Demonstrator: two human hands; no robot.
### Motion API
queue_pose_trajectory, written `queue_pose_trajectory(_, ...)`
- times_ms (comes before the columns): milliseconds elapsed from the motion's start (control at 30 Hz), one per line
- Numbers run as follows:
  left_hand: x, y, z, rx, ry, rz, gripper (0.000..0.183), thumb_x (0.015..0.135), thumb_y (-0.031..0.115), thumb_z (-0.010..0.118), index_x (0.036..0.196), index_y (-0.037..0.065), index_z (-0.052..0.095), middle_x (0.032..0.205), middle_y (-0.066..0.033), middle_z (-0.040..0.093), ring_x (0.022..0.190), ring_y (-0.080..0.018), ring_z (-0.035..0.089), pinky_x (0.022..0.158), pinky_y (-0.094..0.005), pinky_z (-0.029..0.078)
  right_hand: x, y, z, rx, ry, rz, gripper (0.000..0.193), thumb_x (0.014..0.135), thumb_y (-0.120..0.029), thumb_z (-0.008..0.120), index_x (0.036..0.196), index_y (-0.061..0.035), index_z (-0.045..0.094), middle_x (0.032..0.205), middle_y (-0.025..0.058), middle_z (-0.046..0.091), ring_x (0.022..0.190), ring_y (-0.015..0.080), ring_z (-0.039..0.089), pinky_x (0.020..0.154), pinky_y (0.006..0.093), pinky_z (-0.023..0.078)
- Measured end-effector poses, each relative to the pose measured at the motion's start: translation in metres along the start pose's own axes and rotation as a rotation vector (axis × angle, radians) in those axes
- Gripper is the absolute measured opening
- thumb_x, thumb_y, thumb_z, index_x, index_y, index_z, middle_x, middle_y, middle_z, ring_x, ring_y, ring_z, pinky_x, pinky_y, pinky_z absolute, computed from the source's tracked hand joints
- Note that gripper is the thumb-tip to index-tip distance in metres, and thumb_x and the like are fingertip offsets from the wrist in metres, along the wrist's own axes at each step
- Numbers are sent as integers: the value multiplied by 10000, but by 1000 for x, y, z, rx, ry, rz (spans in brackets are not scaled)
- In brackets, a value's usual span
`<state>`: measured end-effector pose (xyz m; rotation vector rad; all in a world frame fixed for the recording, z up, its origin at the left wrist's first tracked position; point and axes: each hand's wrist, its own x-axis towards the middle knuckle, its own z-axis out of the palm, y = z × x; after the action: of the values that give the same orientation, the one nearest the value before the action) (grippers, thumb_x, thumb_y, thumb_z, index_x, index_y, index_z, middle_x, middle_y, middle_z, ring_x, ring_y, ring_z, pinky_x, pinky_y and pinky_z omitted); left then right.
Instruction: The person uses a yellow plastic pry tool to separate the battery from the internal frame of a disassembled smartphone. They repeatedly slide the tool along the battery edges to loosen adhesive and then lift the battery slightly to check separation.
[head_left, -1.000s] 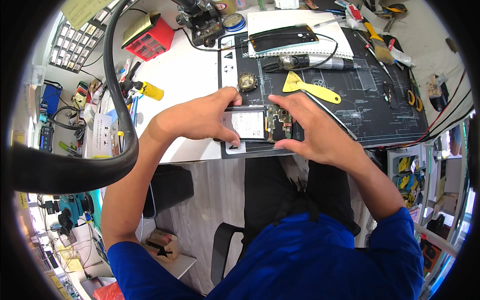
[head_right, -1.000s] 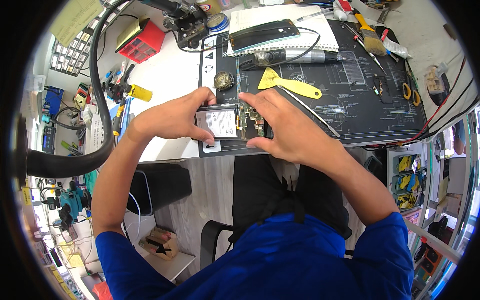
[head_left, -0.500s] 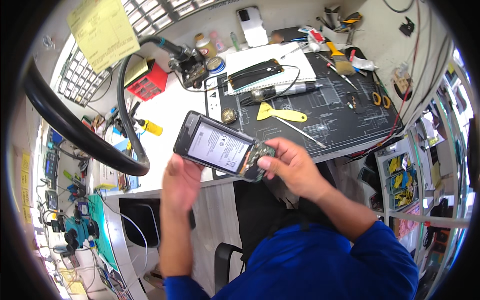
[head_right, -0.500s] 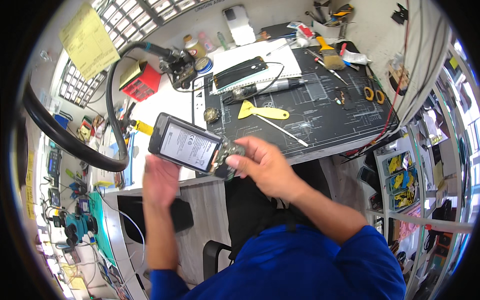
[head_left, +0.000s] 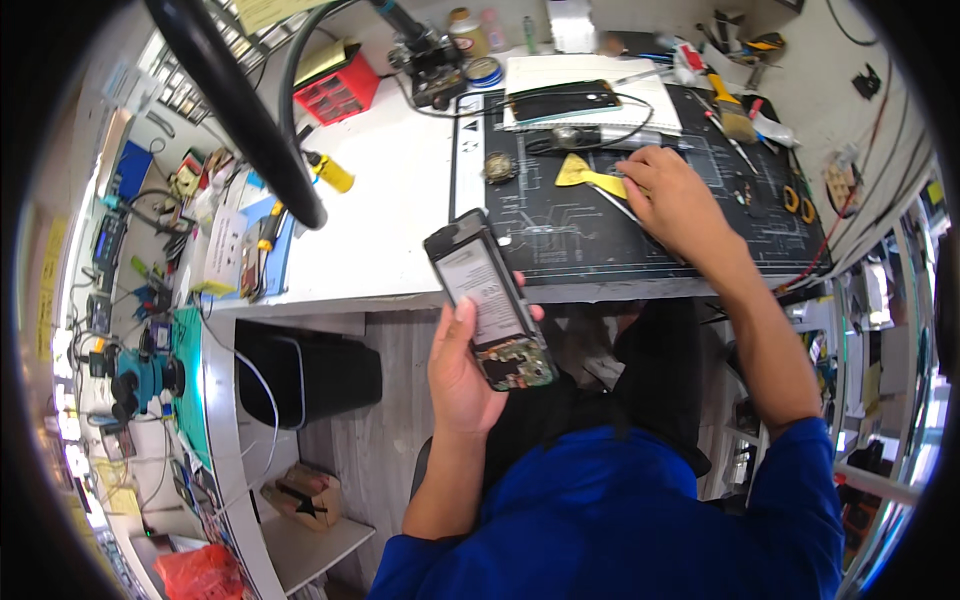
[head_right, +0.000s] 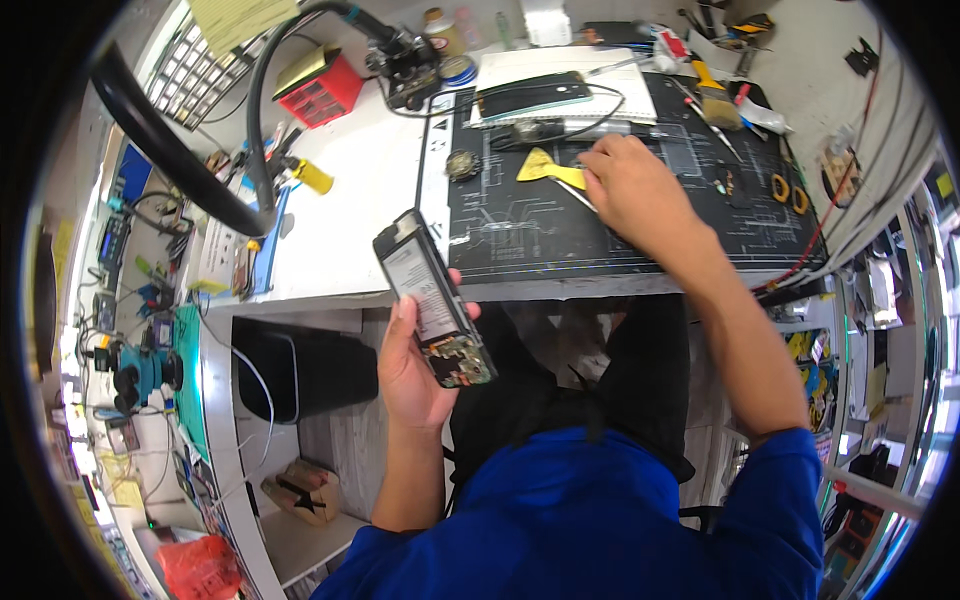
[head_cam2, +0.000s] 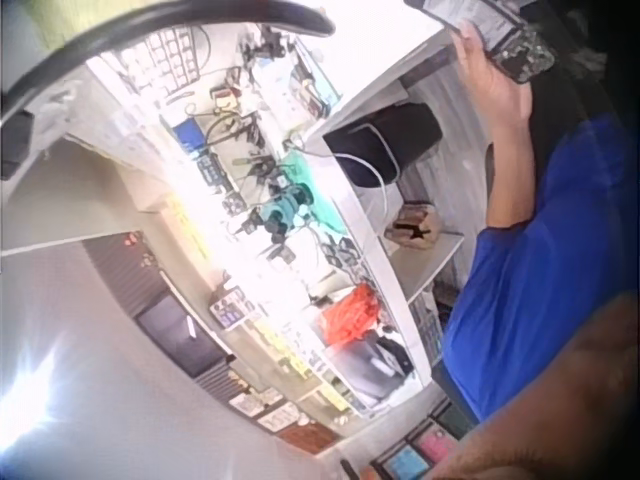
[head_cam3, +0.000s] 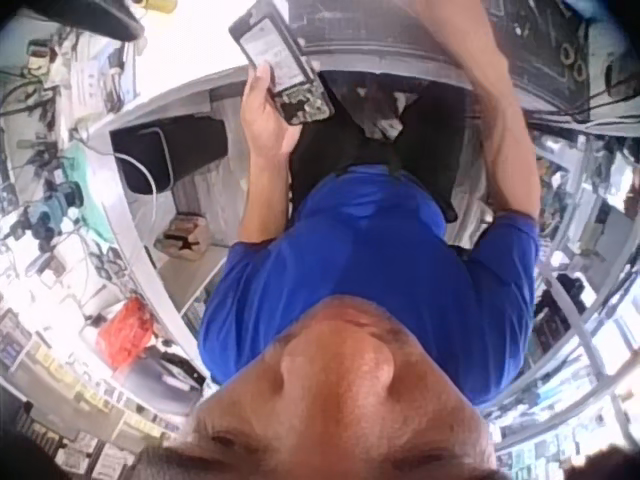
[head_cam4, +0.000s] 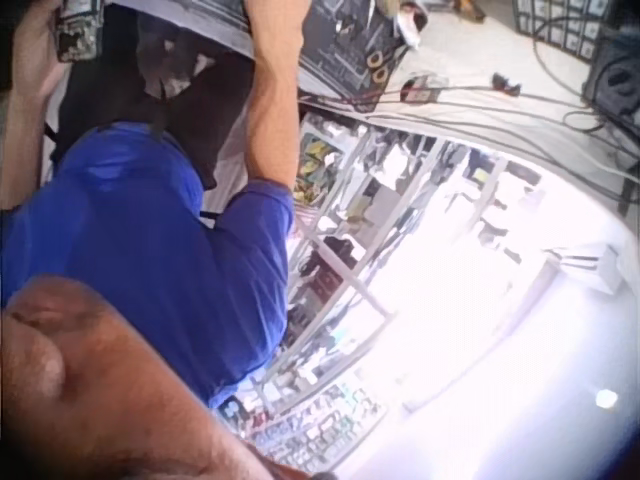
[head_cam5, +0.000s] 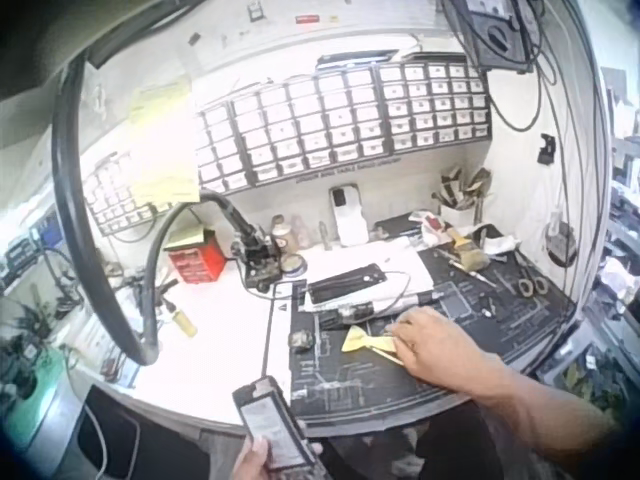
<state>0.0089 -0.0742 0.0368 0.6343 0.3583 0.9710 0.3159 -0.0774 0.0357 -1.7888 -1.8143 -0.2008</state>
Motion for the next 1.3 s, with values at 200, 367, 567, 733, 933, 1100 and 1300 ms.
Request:
queue_pose_trajectory(200, -12, 6, 2, -130, -28, -54, 444, 1125, 275, 457, 1472, -3, 449, 1345, -238, 636, 1103, -349, 723, 926, -437, 626, 10, 10, -4, -41, -212, -56, 175, 951, -127, 653, 1032, 7, 731, 1016, 161, 648, 1028, 334, 642, 899, 431, 538)
queue_pose_trajectory(367, -9, 9, 10, 56, 24, 3, 442, 1119, 260, 455, 1464, -16, 442, 1337, -266, 636, 1070, -354, 740, 915, -461, 640, 15, 9, -4, 43, -186, -31, 154, 943, -123, 666, 1005, 1, 732, 983, 158, 648, 1003, 336, 651, 884, 437, 534)
queue_pose_trajectory(567, -6, 9, 16, 168, 74, 18, 448, 1107, 287, 499, 1438, -12, 444, 1310, -253, 645, 1084, -343, 733, 934, -454, 625, 22, 8, 12, 26, -170, -88, 164, 934, -130, 686, 1001, 14, 727, 985, 155, 652, 968, 347, 651, 881, 437, 534)
queue_pose_trajectory(733, -7, 9, 15, 248, 94, 84, 429, 1115, 257, 466, 1442, -21, 457, 1315, -255, 651, 1087, -336, 732, 953, -472, 619, 30, -1, 11, 21, -215, -10, 163, 919, -132, 688, 984, 16, 711, 989, 156, 646, 990, 349, 638, 896, 444, 532)
queue_pose_trajectory(933, -9, 10, 17, 287, 111, 80, 423, 1119, 251, 439, 1438, -25, 470, 1314, -242, 656, 1082, -344, 731, 939, -456, 619, 39, -2, 13, -20, -257, 8, 230, 868, -155, 705, 994, 34, 671, 998, 191, 650, 1014, 372, 641, 926, 461, 520)
queue_pose_trajectory(1100, -9, 14, 17, 265, 127, 48, 434, 1120, 244, 427, 1453, -32, 461, 1318, -244, 654, 1089, -349, 728, 917, -439, 623, 45, -1, 10, -21, -334, 103, 272, 848, -187, 704, 1013, 20, 642, 1012, 207, 657, 1000, 380, 635, 932, 471, 509)
queue_pose_trajectory(1300, -9, 12, 13, 162, 151, 14, 437, 1123, 243, 417, 1455, -37, 466, 1331, -236, 650, 1093, -350, 727, 903, -437, 628, 41, 5, 1, 188, -368, 152, 290, 902, -151, 671, 1144, -1, 615, 1078, 209, 680, 1024, 363, 652, 914, 446, 511)
